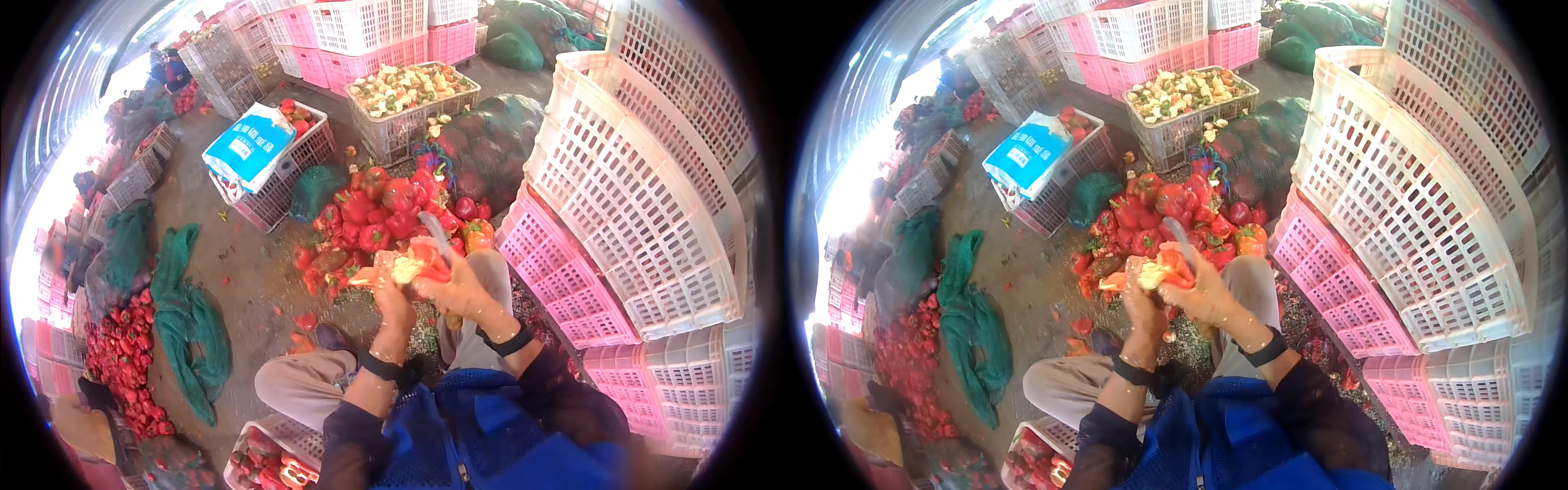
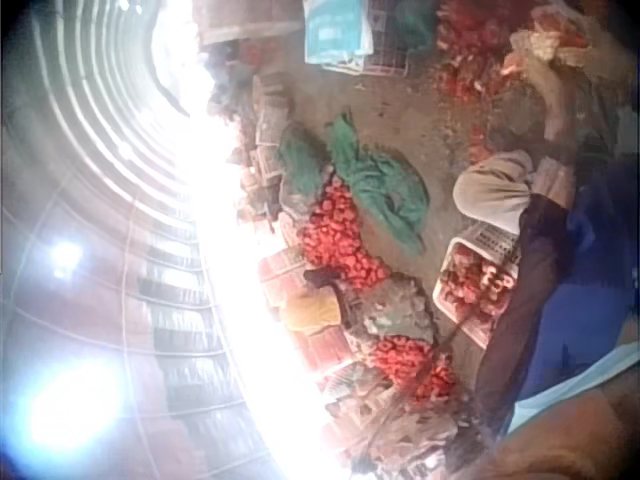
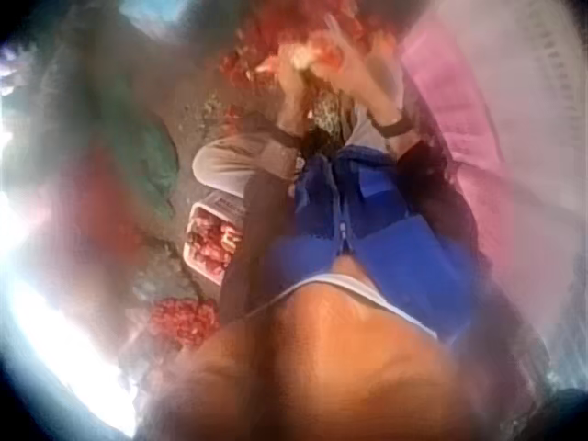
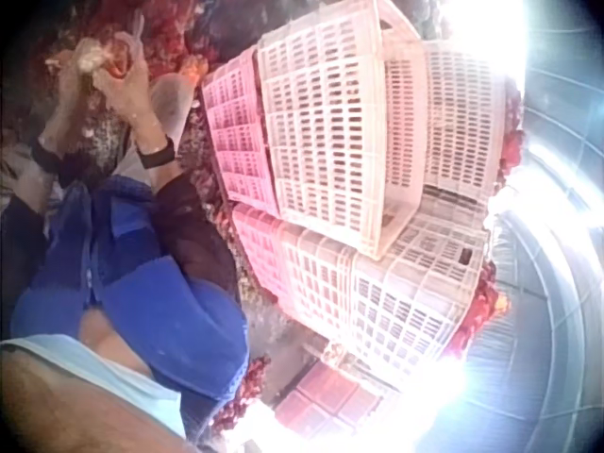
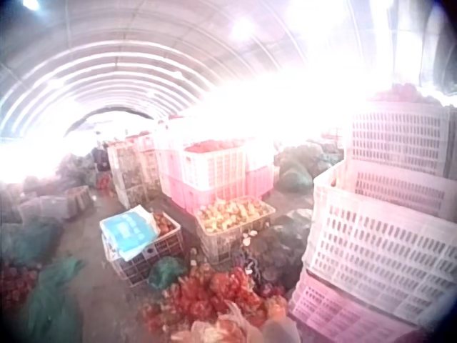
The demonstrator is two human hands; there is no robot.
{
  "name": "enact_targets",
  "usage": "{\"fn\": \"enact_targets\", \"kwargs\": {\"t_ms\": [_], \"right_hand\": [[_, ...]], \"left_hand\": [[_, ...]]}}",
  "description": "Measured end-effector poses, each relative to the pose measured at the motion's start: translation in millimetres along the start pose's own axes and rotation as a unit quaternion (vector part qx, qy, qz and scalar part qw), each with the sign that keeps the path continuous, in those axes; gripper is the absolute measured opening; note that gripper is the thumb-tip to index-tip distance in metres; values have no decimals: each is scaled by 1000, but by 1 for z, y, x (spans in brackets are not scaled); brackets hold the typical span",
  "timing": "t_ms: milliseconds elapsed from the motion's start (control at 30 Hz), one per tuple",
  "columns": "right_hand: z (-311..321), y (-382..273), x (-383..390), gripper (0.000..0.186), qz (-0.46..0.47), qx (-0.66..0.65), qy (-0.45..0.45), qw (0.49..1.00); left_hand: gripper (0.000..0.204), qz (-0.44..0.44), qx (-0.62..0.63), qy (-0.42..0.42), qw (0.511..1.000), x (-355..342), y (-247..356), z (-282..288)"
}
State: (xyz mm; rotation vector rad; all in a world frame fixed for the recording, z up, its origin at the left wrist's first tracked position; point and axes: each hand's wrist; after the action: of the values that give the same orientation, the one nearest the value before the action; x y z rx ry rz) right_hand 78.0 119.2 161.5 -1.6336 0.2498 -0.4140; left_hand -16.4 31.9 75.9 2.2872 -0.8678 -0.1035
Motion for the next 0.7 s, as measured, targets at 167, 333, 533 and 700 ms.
{"fn": "enact_targets", "kwargs": {"t_ms": [167,333,533,700], "right_hand": [[29,0,-10,43,-33,-132,-49,989],[68,-61,-1,45,188,25,213,958],[155,-178,65,56,296,521,604,526],[74,-78,43,42,89,288,151,941]], "left_hand": [[29,187,113,-206,954,26,-13,6],[30,118,24,-51,991,17,15,-9],[42,90,-461,-76,879,-3,41,-1],[67,98,-595,-229,764,-7,38,-27]]}}
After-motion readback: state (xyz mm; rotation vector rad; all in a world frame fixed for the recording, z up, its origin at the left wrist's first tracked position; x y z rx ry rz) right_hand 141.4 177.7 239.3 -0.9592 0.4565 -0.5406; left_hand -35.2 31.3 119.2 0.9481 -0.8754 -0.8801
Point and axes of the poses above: each hand's wrist, its own x-axis away from the middle knuckle, its own z-axis out of the back of the hand, y = z × x, and after that the axes turned 2 degrees about -z, right-handed
